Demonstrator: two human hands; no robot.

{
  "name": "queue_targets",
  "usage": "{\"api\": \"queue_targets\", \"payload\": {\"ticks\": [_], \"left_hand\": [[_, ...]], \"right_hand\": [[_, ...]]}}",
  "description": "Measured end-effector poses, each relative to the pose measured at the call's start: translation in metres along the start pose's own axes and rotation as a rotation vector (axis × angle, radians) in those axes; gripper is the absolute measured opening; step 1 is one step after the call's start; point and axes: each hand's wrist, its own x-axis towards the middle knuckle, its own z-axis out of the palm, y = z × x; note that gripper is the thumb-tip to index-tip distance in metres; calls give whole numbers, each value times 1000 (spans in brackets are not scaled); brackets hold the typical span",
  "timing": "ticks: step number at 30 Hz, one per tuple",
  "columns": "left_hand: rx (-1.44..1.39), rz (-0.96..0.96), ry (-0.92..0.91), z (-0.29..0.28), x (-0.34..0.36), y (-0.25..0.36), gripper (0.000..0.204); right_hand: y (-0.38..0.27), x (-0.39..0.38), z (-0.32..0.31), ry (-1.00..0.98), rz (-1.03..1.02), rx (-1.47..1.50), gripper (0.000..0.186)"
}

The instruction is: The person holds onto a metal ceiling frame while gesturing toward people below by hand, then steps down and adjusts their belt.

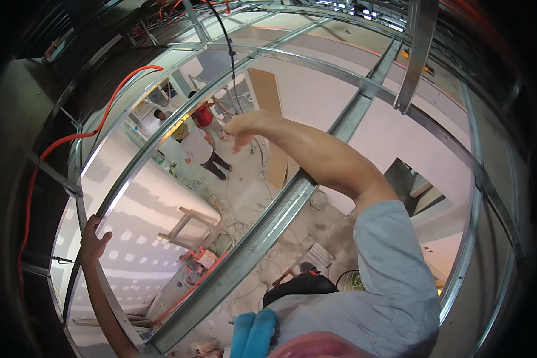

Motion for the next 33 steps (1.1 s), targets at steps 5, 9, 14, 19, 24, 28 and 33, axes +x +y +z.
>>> {"api": "queue_targets", "payload": {"ticks": [5,9,14,19,24,28,33], "left_hand": [[-6,-21,-4,-2,-3,-5,60],[0,-57,-27,-10,-6,21,61],[55,-15,22,-3,-8,-1,63],[19,-22,22,-3,-6,-3,66],[26,-49,6,-4,-6,2,65],[9,-18,18,-3,-6,-1,64],[-11,-41,14,-5,-8,6,63]], "right_hand": [[-11,-8,-10,-68,1,-50,72],[2,2,3,-29,-70,22,76],[-1,4,5,-21,-69,54,77],[3,7,11,55,-158,98,74],[2,6,11,34,-127,74,71],[3,11,13,-6,-116,49,71],[6,13,15,-12,-115,63,70]]}}
